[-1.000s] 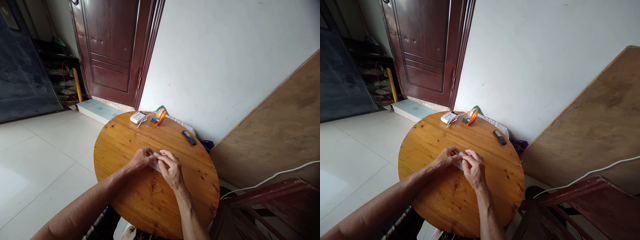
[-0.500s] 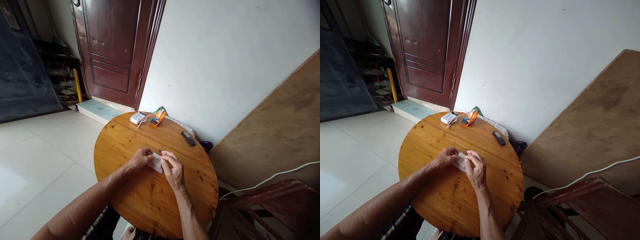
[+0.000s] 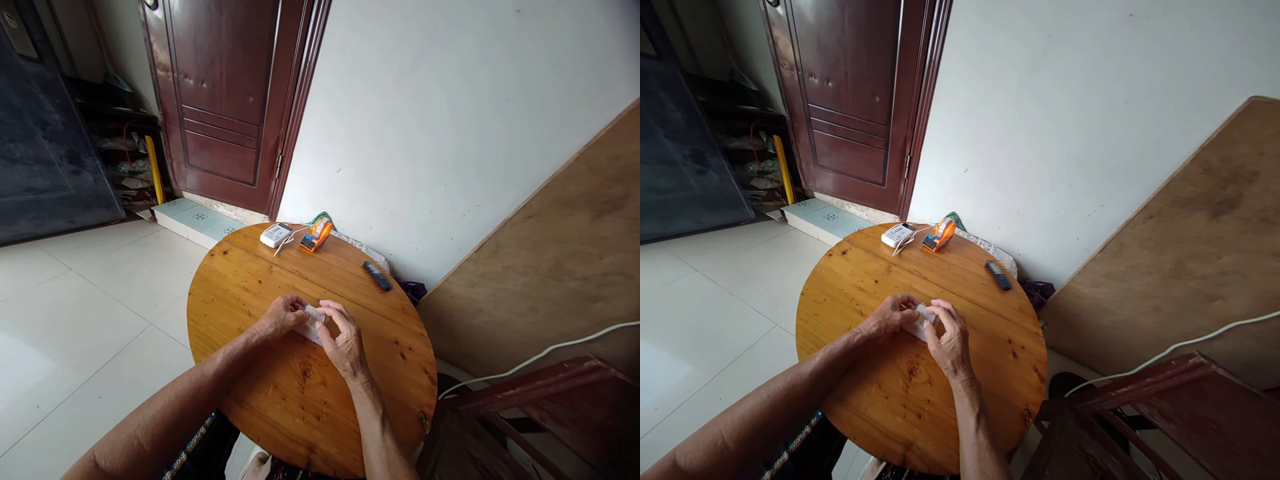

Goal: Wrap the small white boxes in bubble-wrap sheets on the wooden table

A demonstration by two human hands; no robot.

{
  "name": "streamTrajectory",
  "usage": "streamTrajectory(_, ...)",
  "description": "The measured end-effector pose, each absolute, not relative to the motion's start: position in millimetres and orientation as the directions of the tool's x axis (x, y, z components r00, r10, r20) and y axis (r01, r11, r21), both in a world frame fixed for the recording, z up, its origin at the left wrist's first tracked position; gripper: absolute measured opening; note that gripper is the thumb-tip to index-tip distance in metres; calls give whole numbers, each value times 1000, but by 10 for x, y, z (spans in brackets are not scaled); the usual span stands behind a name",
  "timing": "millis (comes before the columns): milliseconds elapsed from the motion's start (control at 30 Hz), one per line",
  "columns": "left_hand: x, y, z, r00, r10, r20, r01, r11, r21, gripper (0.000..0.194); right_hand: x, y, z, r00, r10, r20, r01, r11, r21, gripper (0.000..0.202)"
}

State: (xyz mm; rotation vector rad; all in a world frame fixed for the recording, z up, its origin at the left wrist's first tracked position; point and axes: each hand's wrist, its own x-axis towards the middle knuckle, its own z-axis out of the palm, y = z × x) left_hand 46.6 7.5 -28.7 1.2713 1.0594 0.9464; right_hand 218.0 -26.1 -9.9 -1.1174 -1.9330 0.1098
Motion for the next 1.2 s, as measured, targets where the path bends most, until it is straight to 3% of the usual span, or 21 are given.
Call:
streamTrajectory(333, 475, 71, -309, 255, 965, -52, 40, 44, 998, 24, 2137, -205, -125, -133, 761, 634, 616, 565, -549, 9)
streamTrajectory(800, 467, 66, -286, 266, 962, -62, 51, 50, 997, 24, 2133, -197, -107, -47, 863, 503, 477, 462, -748, 19)
streamTrajectory(1200, 471, 64, -283, 255, 966, -48, 62, 33, 998, 21, 2213, -226, -61, -150, 826, 543, 549, 526, -649, 21)
